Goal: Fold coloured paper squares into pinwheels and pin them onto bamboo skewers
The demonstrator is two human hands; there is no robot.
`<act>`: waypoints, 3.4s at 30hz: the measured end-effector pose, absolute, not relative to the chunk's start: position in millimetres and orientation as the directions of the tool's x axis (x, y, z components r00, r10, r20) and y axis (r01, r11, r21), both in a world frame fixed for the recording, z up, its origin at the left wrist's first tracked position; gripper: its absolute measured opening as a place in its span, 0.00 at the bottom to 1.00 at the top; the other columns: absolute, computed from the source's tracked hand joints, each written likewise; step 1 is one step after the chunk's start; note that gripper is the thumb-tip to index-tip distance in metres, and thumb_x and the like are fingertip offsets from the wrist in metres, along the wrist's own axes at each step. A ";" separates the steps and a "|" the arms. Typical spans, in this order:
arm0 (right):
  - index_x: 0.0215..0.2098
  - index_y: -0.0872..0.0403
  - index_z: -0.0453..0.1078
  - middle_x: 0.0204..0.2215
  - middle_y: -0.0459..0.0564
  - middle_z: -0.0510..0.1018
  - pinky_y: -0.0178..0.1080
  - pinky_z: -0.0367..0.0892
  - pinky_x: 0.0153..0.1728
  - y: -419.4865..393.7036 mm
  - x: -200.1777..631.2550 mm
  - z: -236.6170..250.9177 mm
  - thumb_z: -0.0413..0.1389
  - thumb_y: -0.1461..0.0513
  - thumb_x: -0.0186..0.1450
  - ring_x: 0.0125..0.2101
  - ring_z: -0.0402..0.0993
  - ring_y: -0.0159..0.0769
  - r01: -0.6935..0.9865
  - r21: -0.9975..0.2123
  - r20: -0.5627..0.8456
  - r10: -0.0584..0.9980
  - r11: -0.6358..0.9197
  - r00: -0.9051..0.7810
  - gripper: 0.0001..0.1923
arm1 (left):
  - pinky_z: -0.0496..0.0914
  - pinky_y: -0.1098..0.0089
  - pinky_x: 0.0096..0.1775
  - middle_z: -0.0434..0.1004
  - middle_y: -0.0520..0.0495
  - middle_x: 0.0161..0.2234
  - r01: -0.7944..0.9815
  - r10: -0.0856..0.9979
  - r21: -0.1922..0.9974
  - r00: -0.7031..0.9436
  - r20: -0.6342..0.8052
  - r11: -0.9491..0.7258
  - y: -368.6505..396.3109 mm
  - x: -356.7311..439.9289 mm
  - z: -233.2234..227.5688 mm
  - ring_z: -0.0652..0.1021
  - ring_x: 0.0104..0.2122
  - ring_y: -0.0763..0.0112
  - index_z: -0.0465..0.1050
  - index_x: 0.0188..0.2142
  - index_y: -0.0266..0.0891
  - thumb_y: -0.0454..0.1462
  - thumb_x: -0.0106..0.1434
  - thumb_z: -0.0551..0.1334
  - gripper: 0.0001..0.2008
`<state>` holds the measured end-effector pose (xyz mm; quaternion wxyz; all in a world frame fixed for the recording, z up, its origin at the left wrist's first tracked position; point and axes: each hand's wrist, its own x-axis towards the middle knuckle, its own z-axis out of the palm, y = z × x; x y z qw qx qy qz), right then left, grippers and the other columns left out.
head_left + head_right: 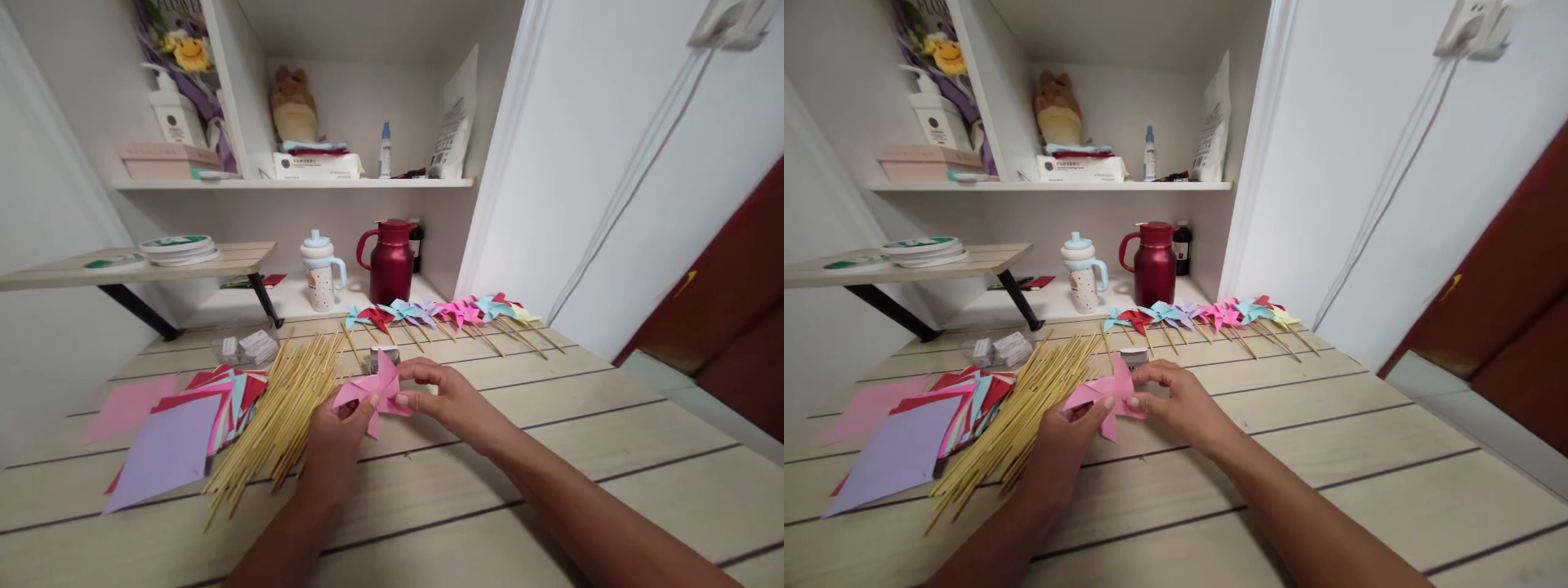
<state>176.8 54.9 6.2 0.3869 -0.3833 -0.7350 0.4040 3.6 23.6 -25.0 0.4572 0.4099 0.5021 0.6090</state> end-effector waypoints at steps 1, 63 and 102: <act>0.38 0.52 0.78 0.45 0.51 0.78 0.44 0.63 0.51 55.5 177.1 5.2 0.63 0.56 0.59 0.47 0.73 0.44 0.255 -0.885 0.266 0.873 0.389 -0.408 0.10 | 0.71 0.67 0.38 0.83 0.44 0.32 -0.131 0.970 0.988 -0.237 0.049 -0.082 23.3 4.3 -25.6 0.80 0.34 0.62 0.80 0.33 0.36 0.39 0.49 0.71 0.12; 0.28 0.56 0.73 0.25 0.44 0.72 0.34 0.61 0.30 38.1 167.2 12.0 0.61 0.57 0.59 0.27 0.66 0.31 0.184 -0.948 0.210 0.944 0.261 -0.256 0.09 | 0.61 0.74 0.29 0.69 0.54 0.20 -0.039 0.971 0.998 -0.236 0.043 -0.054 2.5 15.6 -6.2 0.66 0.24 0.74 0.75 0.20 0.37 0.43 0.50 0.69 0.12; 0.40 0.52 0.80 0.39 0.50 0.76 0.36 0.68 0.44 63.3 191.3 -10.2 0.54 0.68 0.65 0.38 0.73 0.32 0.258 -0.798 0.085 0.525 0.545 -0.847 0.13 | 0.61 0.73 0.30 0.71 0.54 0.23 -0.268 0.911 0.959 -0.411 -0.030 -0.089 26.0 -9.8 -29.6 0.67 0.25 0.75 0.75 0.25 0.37 0.44 0.52 0.68 0.11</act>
